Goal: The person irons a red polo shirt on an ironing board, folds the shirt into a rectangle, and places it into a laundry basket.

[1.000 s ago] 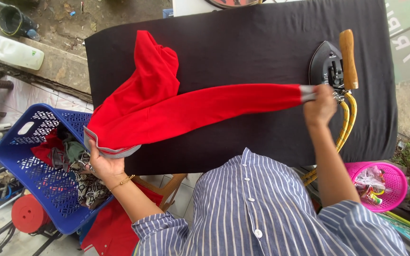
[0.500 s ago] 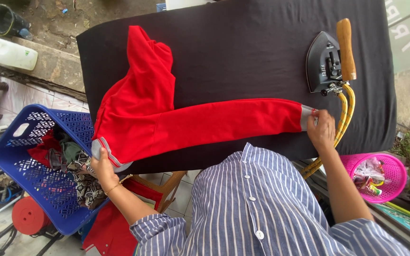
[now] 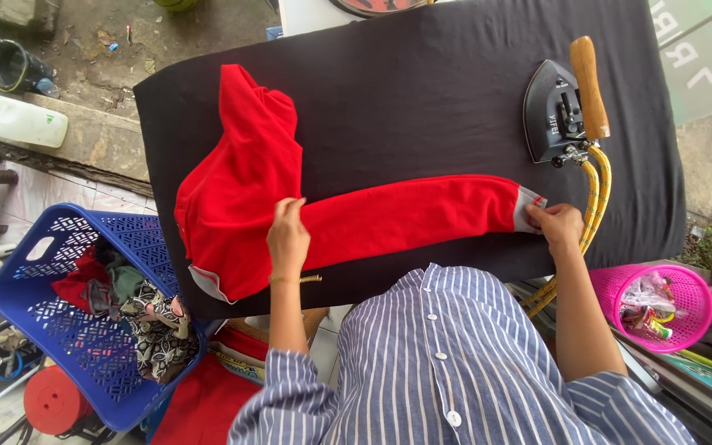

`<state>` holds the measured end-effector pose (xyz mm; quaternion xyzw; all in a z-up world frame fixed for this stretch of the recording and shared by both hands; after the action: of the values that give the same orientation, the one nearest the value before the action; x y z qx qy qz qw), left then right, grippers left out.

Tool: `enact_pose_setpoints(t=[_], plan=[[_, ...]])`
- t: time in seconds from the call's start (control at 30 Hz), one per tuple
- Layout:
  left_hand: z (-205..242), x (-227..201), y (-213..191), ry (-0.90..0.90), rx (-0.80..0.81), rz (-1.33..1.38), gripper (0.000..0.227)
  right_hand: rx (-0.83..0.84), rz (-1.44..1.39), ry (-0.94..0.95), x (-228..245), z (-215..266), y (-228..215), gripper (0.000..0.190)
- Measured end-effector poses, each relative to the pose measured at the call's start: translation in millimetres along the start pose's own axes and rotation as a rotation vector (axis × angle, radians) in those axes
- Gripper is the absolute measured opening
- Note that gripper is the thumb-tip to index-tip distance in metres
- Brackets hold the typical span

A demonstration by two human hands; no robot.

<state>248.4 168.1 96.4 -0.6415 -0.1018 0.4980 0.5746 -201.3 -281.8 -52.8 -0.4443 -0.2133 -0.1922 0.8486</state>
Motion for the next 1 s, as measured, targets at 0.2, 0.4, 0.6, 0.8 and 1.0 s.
enact_pose_setpoints(t=[0.2,0.4,0.6,0.8,1.0], plan=[[-58,52,78,-0.151,0.369,-0.219,0.047,-0.045,0.048,-0.191,11,-5,-6,0.023],[-79,87,88,-0.228,0.562,-0.342,0.027,-0.294,0.212,-0.417,41,20,-17,0.019],[-76,35,22,-0.266,0.703,-0.28,0.039,-0.13,-0.044,-0.398,62,12,-12,0.024],[-97,37,11,-0.293,0.823,-0.499,0.069,0.199,-0.15,-0.283,45,-29,16,0.033],[-73,-13,-14,-0.131,0.317,-0.382,0.051,0.077,-0.303,-0.367,70,-31,-4,0.008]])
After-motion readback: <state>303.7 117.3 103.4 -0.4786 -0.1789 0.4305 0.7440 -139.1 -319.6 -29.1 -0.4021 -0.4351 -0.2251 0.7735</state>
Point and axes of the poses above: each hand's wrist, its own z-axis away from the middle knuckle, its own y-axis out of the palm, x = y × z, the point moved 4 cm from there along -z, towards the middle knuckle, and after that the axes turned 9 degrees about x, right-handed, at the moved point
